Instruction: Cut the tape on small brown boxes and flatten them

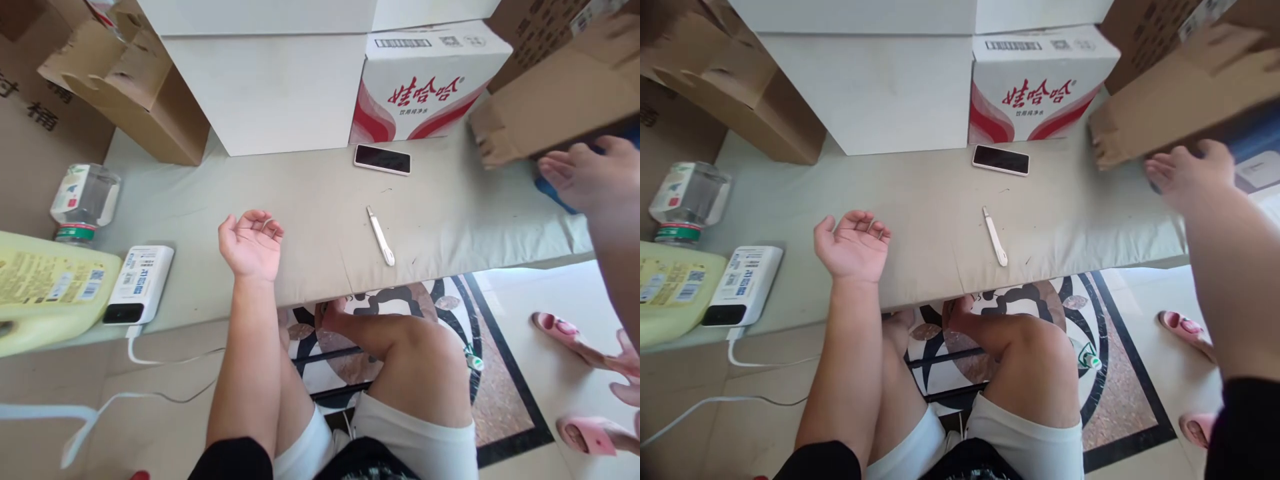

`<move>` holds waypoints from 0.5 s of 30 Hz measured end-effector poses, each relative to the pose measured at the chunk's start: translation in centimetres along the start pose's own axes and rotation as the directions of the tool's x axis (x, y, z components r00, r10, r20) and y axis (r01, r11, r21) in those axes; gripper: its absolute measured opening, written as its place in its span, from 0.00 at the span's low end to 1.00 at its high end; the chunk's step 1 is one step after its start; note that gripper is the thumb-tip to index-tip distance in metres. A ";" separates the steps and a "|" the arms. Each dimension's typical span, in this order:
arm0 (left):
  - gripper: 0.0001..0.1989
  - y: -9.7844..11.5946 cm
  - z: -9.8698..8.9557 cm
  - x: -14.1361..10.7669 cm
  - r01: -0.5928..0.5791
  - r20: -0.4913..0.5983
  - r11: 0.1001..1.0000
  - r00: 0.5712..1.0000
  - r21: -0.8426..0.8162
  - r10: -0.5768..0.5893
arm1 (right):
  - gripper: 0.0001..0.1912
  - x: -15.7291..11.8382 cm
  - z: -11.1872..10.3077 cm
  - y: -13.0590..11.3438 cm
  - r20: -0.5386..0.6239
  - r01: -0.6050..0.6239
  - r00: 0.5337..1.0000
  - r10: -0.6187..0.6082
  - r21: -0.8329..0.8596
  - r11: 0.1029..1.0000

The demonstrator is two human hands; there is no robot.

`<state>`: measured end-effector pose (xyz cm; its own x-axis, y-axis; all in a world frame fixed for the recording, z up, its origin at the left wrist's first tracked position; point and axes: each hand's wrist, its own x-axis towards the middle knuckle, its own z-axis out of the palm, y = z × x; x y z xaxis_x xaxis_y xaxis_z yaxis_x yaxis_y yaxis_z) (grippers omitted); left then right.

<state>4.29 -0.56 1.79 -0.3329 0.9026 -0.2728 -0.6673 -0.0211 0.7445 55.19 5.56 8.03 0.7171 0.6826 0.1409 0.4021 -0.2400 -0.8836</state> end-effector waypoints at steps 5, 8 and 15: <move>0.19 0.3 0.1 0.0 -0.004 -0.012 1.000 1.000 -0.010 0.004 | 0.16 0.1 4.4 -1.8 -0.042 -0.432 0.902 0.430 -0.064 0.900; 0.19 1.0 -0.2 -0.2 0.009 0.009 0.999 1.000 -0.048 -0.009 | 0.10 -2.9 4.6 -0.5 0.054 -0.459 0.883 0.467 -0.117 0.881; 0.20 3.3 -2.2 -0.9 0.015 0.042 0.987 0.999 -0.160 -0.009 | 0.09 -9.1 8.1 -3.1 0.471 -0.260 0.814 0.338 -0.226 0.939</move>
<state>0.98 -2.36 3.15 -0.2987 0.9202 -0.2531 -0.7702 -0.0758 0.6332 42.80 5.74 5.87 0.4517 0.8001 -0.3948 0.3198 -0.5583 -0.7655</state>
